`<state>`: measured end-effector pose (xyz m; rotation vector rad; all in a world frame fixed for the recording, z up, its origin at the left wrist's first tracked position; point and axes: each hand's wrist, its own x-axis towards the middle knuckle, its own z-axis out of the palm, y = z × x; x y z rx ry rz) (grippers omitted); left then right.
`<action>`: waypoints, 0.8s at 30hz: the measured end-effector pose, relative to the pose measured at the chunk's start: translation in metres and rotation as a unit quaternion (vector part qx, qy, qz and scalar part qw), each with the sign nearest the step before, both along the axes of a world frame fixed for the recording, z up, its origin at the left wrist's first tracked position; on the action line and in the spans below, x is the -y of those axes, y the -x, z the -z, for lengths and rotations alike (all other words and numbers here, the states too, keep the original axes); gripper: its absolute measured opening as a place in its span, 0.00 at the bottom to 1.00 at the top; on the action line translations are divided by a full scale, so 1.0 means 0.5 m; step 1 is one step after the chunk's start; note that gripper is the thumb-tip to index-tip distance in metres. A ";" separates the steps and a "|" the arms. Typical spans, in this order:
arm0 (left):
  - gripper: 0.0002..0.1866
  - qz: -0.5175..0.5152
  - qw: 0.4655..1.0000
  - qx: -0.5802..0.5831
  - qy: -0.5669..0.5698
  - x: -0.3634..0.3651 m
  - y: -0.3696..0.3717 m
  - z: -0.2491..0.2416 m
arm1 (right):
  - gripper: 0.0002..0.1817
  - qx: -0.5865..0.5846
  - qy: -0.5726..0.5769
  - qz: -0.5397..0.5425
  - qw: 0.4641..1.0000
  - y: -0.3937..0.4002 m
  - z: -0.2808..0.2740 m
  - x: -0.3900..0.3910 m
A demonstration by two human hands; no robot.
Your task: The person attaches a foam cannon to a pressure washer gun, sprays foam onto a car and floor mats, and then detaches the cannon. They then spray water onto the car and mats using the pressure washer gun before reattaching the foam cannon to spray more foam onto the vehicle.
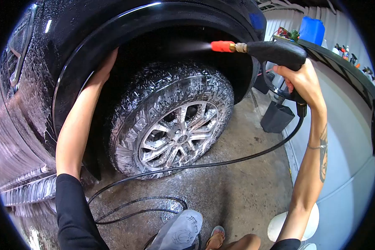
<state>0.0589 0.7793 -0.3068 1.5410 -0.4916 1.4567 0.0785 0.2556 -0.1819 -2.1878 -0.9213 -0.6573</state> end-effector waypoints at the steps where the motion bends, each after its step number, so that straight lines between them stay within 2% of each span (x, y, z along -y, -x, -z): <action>1: 0.30 0.099 0.993 -0.001 0.071 0.003 0.004 0.000 | 0.09 -0.018 0.005 0.021 1.000 -0.018 0.007 0.011; 2: 0.30 0.195 0.971 -0.001 0.140 0.003 0.008 0.001 | 0.08 -0.026 -0.017 0.034 0.999 -0.041 0.021 0.025; 3: 0.30 0.196 0.971 0.000 0.139 -0.005 0.007 0.005 | 0.08 -0.046 -0.029 0.054 0.997 -0.058 0.037 0.038; 5: 0.29 0.089 0.996 0.003 0.006 0.005 0.018 0.010 | 0.08 -0.074 -0.049 0.079 0.993 -0.083 0.071 0.067; 6: 0.29 0.089 0.996 0.003 0.006 0.029 0.026 0.002 | 0.08 -0.087 -0.047 0.102 0.990 -0.089 0.089 0.077; 7: 0.30 -0.044 0.996 -0.063 0.038 0.119 0.065 -0.041 | 0.07 -0.099 -0.044 0.125 0.986 -0.096 0.104 0.087; 8: 0.31 -0.177 0.974 -0.127 0.070 0.166 0.086 -0.065 | 0.08 -0.108 -0.014 0.148 0.983 -0.110 0.115 0.102; 11: 0.34 -0.187 0.965 -0.164 0.084 0.131 0.062 -0.055 | 0.08 -0.106 -0.023 0.177 0.978 -0.102 0.130 0.101; 14: 0.38 -0.198 0.959 -0.184 0.080 0.118 0.068 -0.044 | 0.10 -0.098 -0.061 0.157 0.981 -0.108 0.127 0.110; 18: 0.40 -0.243 0.948 -0.165 0.120 0.071 0.093 0.021 | 0.10 -0.062 -0.003 0.171 0.983 -0.121 0.100 0.097; 19: 0.40 -0.270 0.931 -0.161 0.187 0.062 0.103 0.046 | 0.09 -0.064 -0.007 0.167 0.984 -0.110 0.086 0.086; 20: 0.40 -0.293 0.909 -0.155 0.253 0.052 0.109 0.075 | 0.09 -0.055 -0.015 0.128 0.990 -0.097 0.070 0.071; 24: 0.38 -0.275 0.875 -0.241 0.317 -0.045 0.121 0.214 | 0.09 -0.011 0.028 0.023 0.999 -0.020 -0.007 -0.012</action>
